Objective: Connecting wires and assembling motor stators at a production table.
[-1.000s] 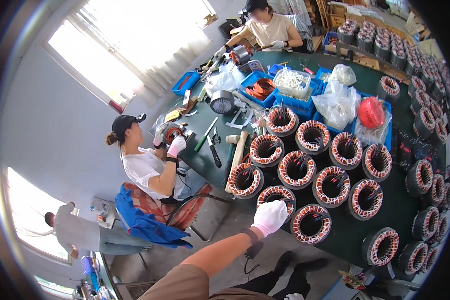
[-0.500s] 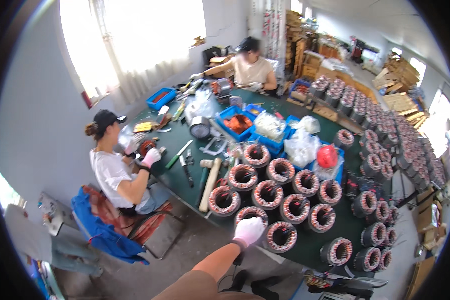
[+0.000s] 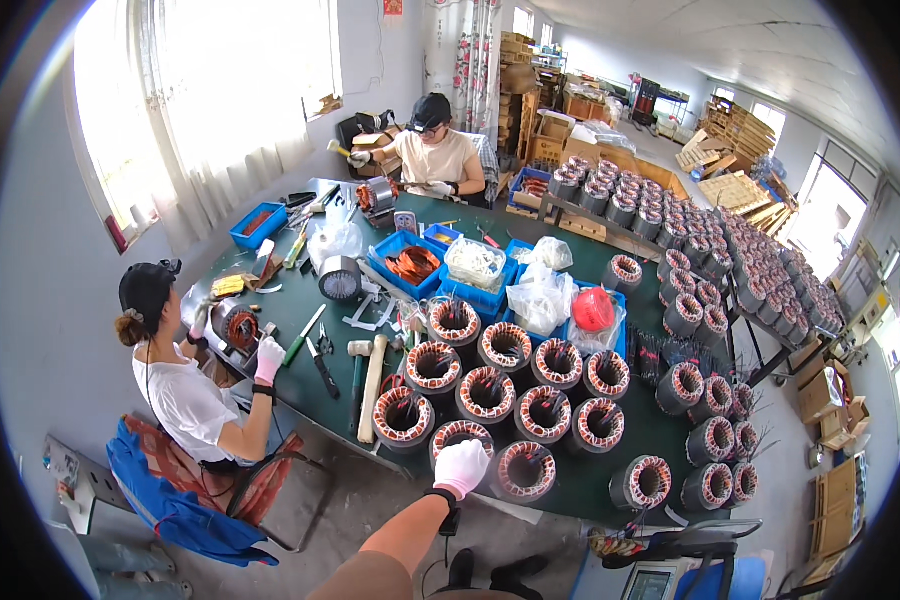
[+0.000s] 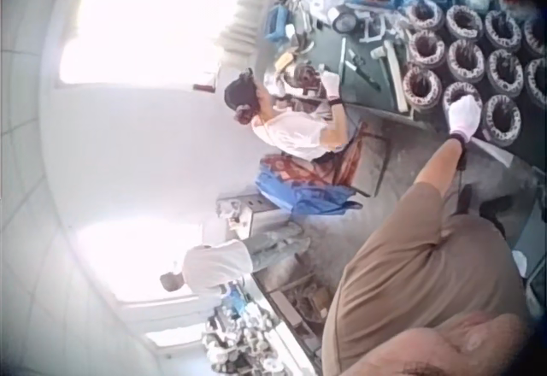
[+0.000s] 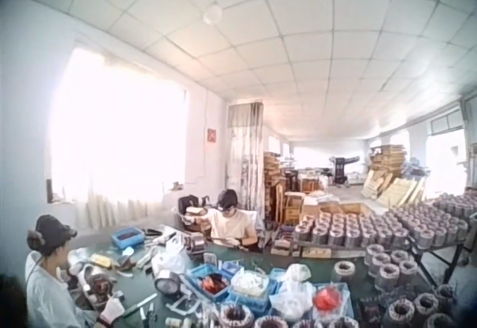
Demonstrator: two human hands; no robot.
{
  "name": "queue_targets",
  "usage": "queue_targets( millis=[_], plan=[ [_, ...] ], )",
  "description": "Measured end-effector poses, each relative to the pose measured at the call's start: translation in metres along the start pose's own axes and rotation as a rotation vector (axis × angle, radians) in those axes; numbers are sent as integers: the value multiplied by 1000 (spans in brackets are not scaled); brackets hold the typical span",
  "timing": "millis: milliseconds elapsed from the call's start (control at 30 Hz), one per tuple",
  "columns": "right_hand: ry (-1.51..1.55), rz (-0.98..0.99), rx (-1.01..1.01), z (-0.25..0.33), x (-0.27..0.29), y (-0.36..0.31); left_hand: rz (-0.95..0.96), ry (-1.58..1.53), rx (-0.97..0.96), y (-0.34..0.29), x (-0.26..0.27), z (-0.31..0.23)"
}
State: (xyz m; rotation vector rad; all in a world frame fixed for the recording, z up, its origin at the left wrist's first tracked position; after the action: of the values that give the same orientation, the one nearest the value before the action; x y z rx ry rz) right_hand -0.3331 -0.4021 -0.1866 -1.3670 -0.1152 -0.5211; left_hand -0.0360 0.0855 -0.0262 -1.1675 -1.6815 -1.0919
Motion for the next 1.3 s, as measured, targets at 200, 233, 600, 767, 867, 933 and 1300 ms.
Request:
queue_targets(
  millis=[200,233,600,767,867,933,1300],
  plan=[
    [-9,-197,165,-26,-32,13,-28,-61,-28,5,-2,-3],
    [-12,-336,239,-33,-44,18,-21,-14,-23,6,-3,-3],
    [43,-587,337,-56,-44,3,8,60,-72,4,0,-14],
    [-154,-252,360,-59,-68,-6,-135,8,-317,20,9,-21],
    [-122,-406,318,-29,-51,-32,-126,-190,-124,1,49,-28],
    [141,-534,302,-31,-61,-38,-115,-332,-277,-15,63,-58],
    [566,-576,34,-4,-73,-94,923,-697,-369,-130,-140,-191]
  ],
)
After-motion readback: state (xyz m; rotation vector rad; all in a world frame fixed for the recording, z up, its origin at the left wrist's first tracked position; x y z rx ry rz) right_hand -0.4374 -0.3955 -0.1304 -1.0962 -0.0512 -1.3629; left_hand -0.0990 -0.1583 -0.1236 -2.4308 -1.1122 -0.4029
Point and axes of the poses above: each hand's wrist, its own y-axis towards the middle knuckle, its own x-axis out of the back of the hand, z = x × y, the point moved 1 cm from there along y, towards the middle knuckle, and after that the axes turned 10 degrees about y, right-handed, at the moved point
